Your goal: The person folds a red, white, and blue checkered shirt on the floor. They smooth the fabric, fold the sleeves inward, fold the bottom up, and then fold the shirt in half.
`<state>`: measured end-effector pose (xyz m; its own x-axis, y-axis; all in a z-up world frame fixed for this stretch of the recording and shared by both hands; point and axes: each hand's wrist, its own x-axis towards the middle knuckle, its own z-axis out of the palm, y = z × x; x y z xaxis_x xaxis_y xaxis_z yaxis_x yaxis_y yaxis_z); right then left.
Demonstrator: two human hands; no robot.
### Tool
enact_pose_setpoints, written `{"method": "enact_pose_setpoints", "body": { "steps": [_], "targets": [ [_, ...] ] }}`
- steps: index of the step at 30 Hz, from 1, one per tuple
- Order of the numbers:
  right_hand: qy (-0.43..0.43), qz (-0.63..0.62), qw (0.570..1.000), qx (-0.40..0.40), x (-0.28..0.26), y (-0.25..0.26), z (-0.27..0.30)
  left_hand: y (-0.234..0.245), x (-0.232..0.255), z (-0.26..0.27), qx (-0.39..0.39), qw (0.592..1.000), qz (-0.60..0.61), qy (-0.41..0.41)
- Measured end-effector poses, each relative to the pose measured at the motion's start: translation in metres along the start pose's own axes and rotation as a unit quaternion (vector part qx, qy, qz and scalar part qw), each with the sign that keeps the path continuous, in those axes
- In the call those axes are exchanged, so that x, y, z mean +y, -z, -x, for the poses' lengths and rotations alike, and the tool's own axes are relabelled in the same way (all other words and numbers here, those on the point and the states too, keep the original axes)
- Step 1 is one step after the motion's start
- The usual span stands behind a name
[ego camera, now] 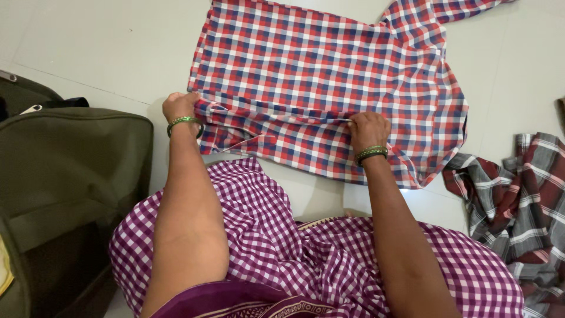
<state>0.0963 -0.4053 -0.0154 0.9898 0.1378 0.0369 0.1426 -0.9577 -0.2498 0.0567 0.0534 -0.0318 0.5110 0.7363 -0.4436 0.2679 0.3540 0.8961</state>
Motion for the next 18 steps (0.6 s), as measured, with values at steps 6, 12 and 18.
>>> {"method": "enact_pose_setpoints", "body": {
  "steps": [6, 12, 18],
  "targets": [
    [0.005, 0.006, 1.000, 0.016, 0.007, -0.003, -0.001, 0.003, -0.019, -0.017, 0.021, 0.997, 0.044, -0.067],
    [-0.010, 0.010, 1.000, -0.004, 0.003, 0.000, -0.001, 0.003, -0.029, -0.041, 0.009, 0.992, -0.028, -0.122],
    [0.016, -0.005, 1.000, 0.023, 0.004, -0.001, -0.004, 0.002, -0.013, -0.034, 0.037, 0.948, -0.257, -0.183]
  ]
}}
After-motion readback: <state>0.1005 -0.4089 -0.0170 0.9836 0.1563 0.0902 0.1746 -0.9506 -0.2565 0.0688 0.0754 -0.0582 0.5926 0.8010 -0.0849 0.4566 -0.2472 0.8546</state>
